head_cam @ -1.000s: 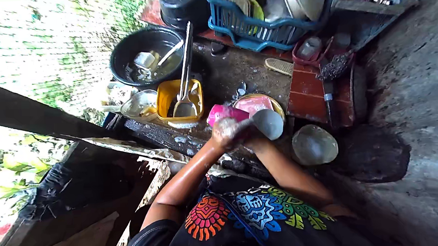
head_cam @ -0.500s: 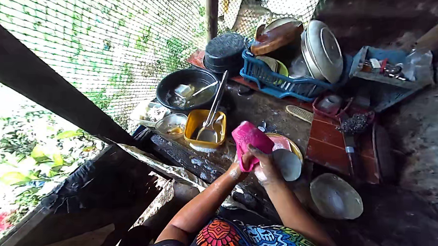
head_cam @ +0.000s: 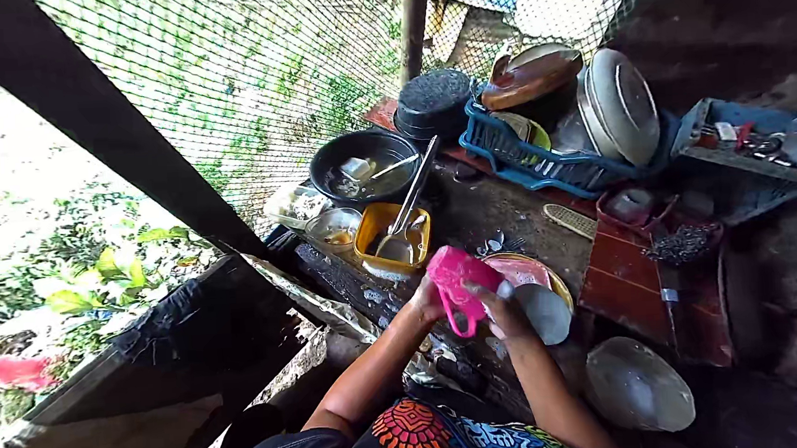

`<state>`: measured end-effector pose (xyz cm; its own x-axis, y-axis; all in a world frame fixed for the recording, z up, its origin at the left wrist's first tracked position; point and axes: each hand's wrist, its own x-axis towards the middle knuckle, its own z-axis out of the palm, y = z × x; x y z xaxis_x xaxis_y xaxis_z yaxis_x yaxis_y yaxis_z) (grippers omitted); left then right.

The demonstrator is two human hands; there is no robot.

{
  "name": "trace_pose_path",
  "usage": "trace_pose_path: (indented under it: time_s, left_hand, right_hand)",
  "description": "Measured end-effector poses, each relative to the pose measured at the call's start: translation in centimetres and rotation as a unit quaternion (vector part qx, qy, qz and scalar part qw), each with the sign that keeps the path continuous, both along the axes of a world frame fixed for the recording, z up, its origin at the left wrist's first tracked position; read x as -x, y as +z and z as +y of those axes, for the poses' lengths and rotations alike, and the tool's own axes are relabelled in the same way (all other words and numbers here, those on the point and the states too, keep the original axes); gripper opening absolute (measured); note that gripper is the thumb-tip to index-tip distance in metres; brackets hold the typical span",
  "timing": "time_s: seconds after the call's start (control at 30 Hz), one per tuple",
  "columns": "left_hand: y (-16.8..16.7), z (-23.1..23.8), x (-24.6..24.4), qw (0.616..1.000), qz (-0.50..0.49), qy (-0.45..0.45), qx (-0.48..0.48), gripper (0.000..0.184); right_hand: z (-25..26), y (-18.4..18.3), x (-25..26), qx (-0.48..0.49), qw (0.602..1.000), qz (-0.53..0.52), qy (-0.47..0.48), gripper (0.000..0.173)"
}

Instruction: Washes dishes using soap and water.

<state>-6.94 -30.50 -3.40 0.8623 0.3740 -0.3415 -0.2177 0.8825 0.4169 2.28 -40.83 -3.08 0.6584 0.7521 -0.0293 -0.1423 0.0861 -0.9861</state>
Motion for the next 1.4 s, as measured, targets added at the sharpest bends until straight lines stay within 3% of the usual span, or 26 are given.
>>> trace_pose_path:
  time_s: [0.1,0.2,0.27,0.3,0.37,0.43,0.47,0.53,0.57,0.63,0.67,0.7,0.73,0.8,0.9,0.97,1.03,1.1,1.2,1.27,1.33,1.4]
  left_hand:
    - [-0.5,1.7,-0.5,0.997,-0.014,-0.065,-0.044,0.064]
    - [0.6,0.4,-1.6,0.992,0.033,0.028,-0.115,0.051]
    - [1.8,-1.5,-1.9,0.98,0.039,0.102,-0.165,0.037]
    - [2.0,-1.9,-2.0,0.979,0.018,0.133,-0.153,0.033]
    - [1.5,-1.6,-2.6,0.979,-0.072,0.183,-0.062,0.04]
    - [0.6,-1.9,-3.1,0.967,-0.116,0.226,0.022,0.05]
    - [-0.1,-2.4,-3.2,0.963,-0.097,0.251,0.019,0.052]
    - [-2.0,-3.6,-3.7,0.948,-0.016,0.305,-0.087,0.055]
    - [-2.9,-4.1,-3.9,0.93,0.012,0.328,-0.169,0.063]
    - [-4.3,-4.4,-4.8,0.884,0.055,0.371,-0.279,0.099]
    - [-4.0,-4.5,-4.6,0.864,0.081,0.38,-0.322,0.11]
    - [-3.3,-4.4,-4.1,0.85,0.107,0.377,-0.352,0.109]
    - [-2.9,-4.1,-3.6,0.844,0.123,0.367,-0.371,0.096]
    - [-3.3,-2.6,-3.7,0.886,0.097,0.33,-0.311,0.064]
    - [-2.3,-0.2,-3.4,0.969,-0.013,0.219,-0.116,0.04]
    - [-0.7,0.9,-1.6,0.99,-0.043,0.128,-0.041,0.039]
    - [-0.8,2.1,0.5,0.996,-0.05,0.025,-0.075,0.042]
    - [-0.9,2.8,2.2,0.987,-0.041,-0.06,-0.145,0.043]
    - [-0.1,2.9,3.4,0.947,0.023,-0.164,-0.277,0.027]
    - [1.1,2.4,4.0,0.902,0.051,-0.184,-0.388,0.024]
    - [1.5,2.1,3.9,0.853,-0.009,-0.156,-0.499,0.052]
    - [0.4,2.9,2.6,0.769,-0.058,-0.119,-0.626,0.076]
  right_hand:
    - [-0.4,0.3,-1.6,0.019,0.981,-0.194,0.011,0.067]
    - [-0.2,1.0,-1.8,0.087,0.933,-0.344,0.061,0.058]
    - [0.1,1.1,-0.5,0.106,0.919,-0.366,0.106,0.041]
    - [0.2,1.1,0.0,0.09,0.928,-0.341,0.118,0.03]
    - [0.7,0.9,0.4,0.01,0.973,-0.179,0.144,0.019]
    - [1.5,0.6,1.7,-0.078,0.992,0.025,0.1,0.012]
    - [1.8,1.2,2.6,-0.101,0.989,0.089,0.063,0.016]
    - [2.3,3.3,3.5,-0.133,0.976,0.17,0.022,0.034]
    - [2.3,4.1,3.6,-0.134,0.974,0.184,0.011,0.035]
    - [1.9,4.9,3.9,-0.113,0.979,0.171,0.002,0.019]
    - [1.7,5.1,3.9,-0.093,0.985,0.143,0.005,0.021]
    - [1.5,5.2,3.8,-0.073,0.993,0.091,0.011,0.03]
    - [1.4,5.0,3.7,-0.054,0.998,0.002,0.018,0.04]
    - [1.2,4.6,3.6,-0.007,0.967,-0.256,0.004,0.049]
    - [1.4,2.9,3.4,0.01,0.823,-0.564,-0.066,0.043]
    - [1.5,2.0,2.6,-0.015,0.769,-0.632,-0.094,0.047]
    - [1.2,2.4,1.1,-0.052,0.75,-0.652,-0.099,0.052]
    - [0.3,3.8,-0.3,-0.067,0.756,-0.65,-0.042,0.052]
    - [0.0,4.4,-1.5,-0.081,0.815,-0.568,0.085,0.06]
    - [0.3,3.5,-2.3,-0.045,0.851,-0.5,0.155,0.083]
    - [-0.5,3.5,-2.6,0.026,0.883,-0.403,0.237,0.105]
    - [-1.6,3.8,-2.1,0.087,0.911,-0.314,0.252,0.106]
